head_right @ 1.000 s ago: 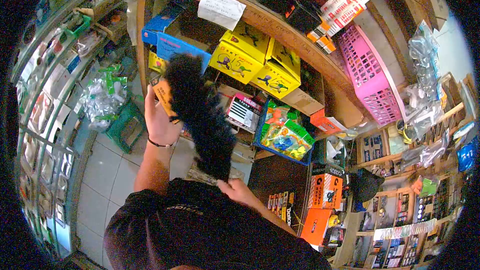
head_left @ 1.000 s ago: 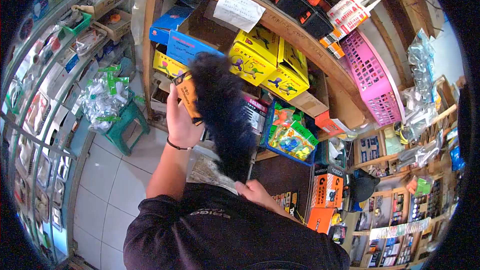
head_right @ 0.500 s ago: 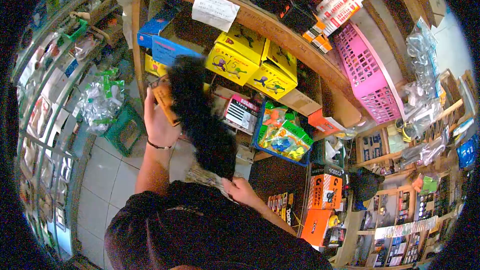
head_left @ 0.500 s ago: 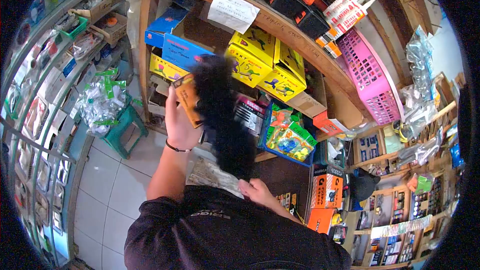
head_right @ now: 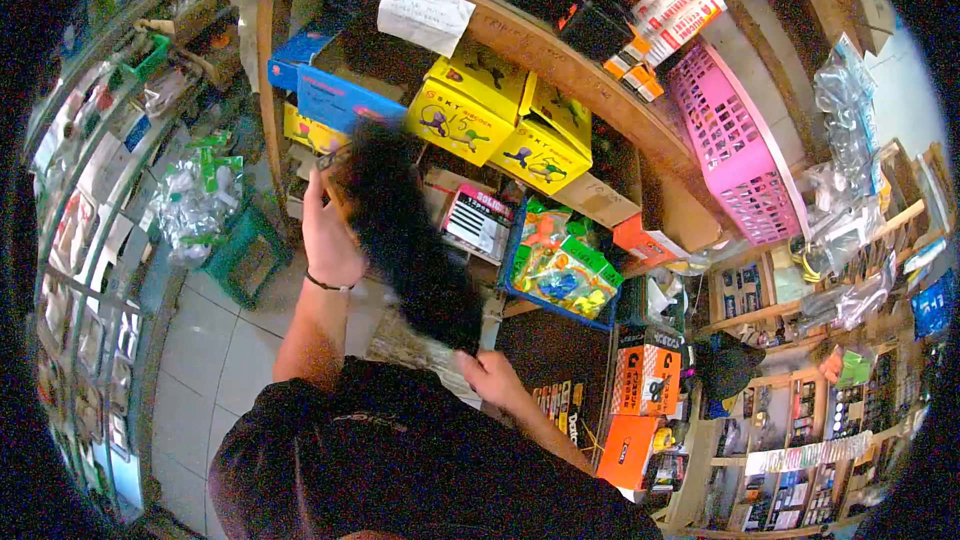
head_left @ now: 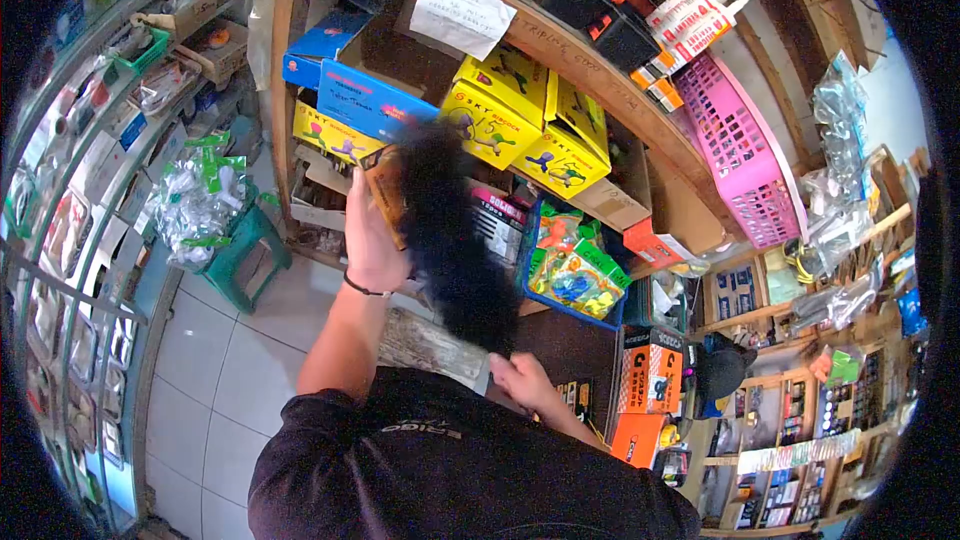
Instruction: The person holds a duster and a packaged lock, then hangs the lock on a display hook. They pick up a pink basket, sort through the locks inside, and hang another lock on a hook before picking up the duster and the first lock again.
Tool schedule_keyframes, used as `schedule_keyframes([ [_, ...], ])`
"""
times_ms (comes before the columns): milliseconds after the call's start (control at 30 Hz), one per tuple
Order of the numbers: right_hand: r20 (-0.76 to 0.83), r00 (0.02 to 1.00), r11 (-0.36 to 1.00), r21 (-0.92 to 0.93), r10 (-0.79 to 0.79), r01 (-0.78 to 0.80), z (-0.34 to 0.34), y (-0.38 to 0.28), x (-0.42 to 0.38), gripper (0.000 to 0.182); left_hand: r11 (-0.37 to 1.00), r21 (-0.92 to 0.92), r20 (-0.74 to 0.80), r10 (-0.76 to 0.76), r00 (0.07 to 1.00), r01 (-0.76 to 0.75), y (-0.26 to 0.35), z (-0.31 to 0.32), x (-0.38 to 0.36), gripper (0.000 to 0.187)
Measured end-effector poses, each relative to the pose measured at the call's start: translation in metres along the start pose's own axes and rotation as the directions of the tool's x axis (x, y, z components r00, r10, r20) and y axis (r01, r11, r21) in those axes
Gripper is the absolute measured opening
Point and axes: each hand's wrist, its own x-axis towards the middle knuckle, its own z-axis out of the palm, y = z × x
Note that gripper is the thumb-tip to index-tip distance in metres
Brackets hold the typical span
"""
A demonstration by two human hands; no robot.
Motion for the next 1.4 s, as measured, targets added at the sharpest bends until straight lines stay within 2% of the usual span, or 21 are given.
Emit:
schedule_keyframes([
  [33,-0.009,0.98,0.974,0.11,0.2,-0.198,0.0,0.001,0.0,0.046,0.997,0.025,-0.202,0.078,0.976,-0.074,-0.004,0.005,0.002,0.056],
  [167,0.022,0.967,0.951,-0.176,-0.256,0.255,0.002,0.011,-0.004,0.046,0.967,0.169,-0.009,-0.194,0.981,0.193,-0.004,-0.027,0.007,0.059],
  [200,0.064,0.997,0.986,-0.162,-0.039,0.049,0.0,0.022,-0.004,0.045,0.987,0.108,0.127,-0.129,0.983,0.116,-0.007,-0.036,0.007,0.061],
  [333,0.003,0.981,0.977,0.089,0.193,-0.192,0.006,0.018,-0.004,0.045,0.996,0.085,-0.193,0.019,0.981,-0.002,-0.011,-0.005,0.01,0.061],
  [367,0.004,0.999,0.999,-0.022,-0.048,0.048,0.008,0.02,-0.003,0.045,0.994,0.072,0.15,-0.091,0.985,0.081,-0.008,-0.015,0.01,0.061],
  [433,0.027,0.958,0.949,-0.13,-0.284,0.286,0.009,0.023,-0.004,0.045,0.976,0.065,0.166,-0.216,0.962,0.208,-0.007,-0.022,0.016,0.061],
  [467,-0.008,0.993,0.99,-0.079,-0.116,0.115,0.007,0.024,-0.005,0.047,0.985,0.025,0.214,-0.171,0.962,0.17,-0.009,-0.025,0.009,0.061],
  [567,-0.014,0.98,0.98,0.015,0.198,-0.198,0.009,0.029,-0.005,0.049,0.997,0.077,-0.244,-0.01,0.97,0.03,-0.015,-0.001,0.01,0.065],
  [700,0.09,0.986,0.94,-0.301,-0.139,0.16,0.002,0.024,-0.005,0.046,0.977,0.001,0.263,-0.207,0.942,0.214,-0.016,-0.041,0.013,0.061],
  [733,0.006,1.0,0.988,-0.154,-0.014,0.015,0.0,0.026,-0.004,0.047,0.994,0.036,0.293,-0.111,0.95,0.105,-0.017,-0.018,0.006,0.059],
  [767,-0.058,0.99,0.992,0.01,0.126,-0.125,0.0,0.027,-0.004,0.047,0.998,0.066,-0.167,-0.011,0.986,0.022,-0.015,0.003,0.007,0.059],
  [867,0.008,0.997,0.989,-0.126,0.075,-0.073,0.003,0.021,-0.008,0.049,0.997,0.039,-0.149,-0.06,0.987,0.066,-0.018,-0.003,0.011,0.059],
  [900,0.118,0.993,0.961,-0.276,0.004,0.029,0.005,0.026,-0.008,0.049,0.994,0.08,0.212,-0.084,0.974,0.069,-0.023,-0.033,0.011,0.058],
  [933,0.094,0.989,0.958,-0.254,-0.111,0.132,0.008,0.026,-0.008,0.05,0.986,0.054,0.159,-0.165,0.973,0.158,-0.019,-0.04,0.014,0.058],
  [1000,-0.005,1.0,0.99,-0.139,0.013,-0.013,0.005,0.008,-0.01,0.05,0.993,0.012,0.256,-0.117,0.96,0.118,-0.016,-0.022,0.007,0.056],
  [1033,-0.09,0.984,0.988,0.002,0.154,-0.155,0.004,0.001,-0.011,0.051,0.998,0.057,-0.226,0.015,0.974,-0.002,-0.013,-0.004,0.011,0.056],
  [1100,-0.084,0.978,0.981,-0.001,0.193,-0.194,0.008,0.009,-0.011,0.049,1.0,0.017,-0.188,-0.019,0.982,0.022,-0.013,-0.003,0.012,0.055],
  [1200,0.006,0.978,0.955,-0.216,-0.208,0.205,0.011,0.02,-0.01,0.05,0.985,-0.016,0.135,-0.168,0.977,0.171,-0.012,-0.029,0.012,0.064],
  [1267,-0.093,0.993,0.992,-0.107,-0.071,0.06,0.007,0.018,-0.008,0.05,0.989,0.024,0.25,-0.149,0.957,0.148,-0.007,-0.029,0.012,0.059],
  [1300,-0.176,0.981,0.996,0.023,0.086,-0.083,0.006,0.016,-0.007,0.051,0.99,0.138,-0.248,0.047,0.968,-0.013,-0.009,0.003,0.008,0.055],
  [1400,-0.126,0.989,0.995,-0.075,-0.071,0.062,0.013,0.018,-0.007,0.048,0.998,0.038,-0.148,-0.048,0.988,0.054,-0.011,-0.009,0.01,0.053],
])
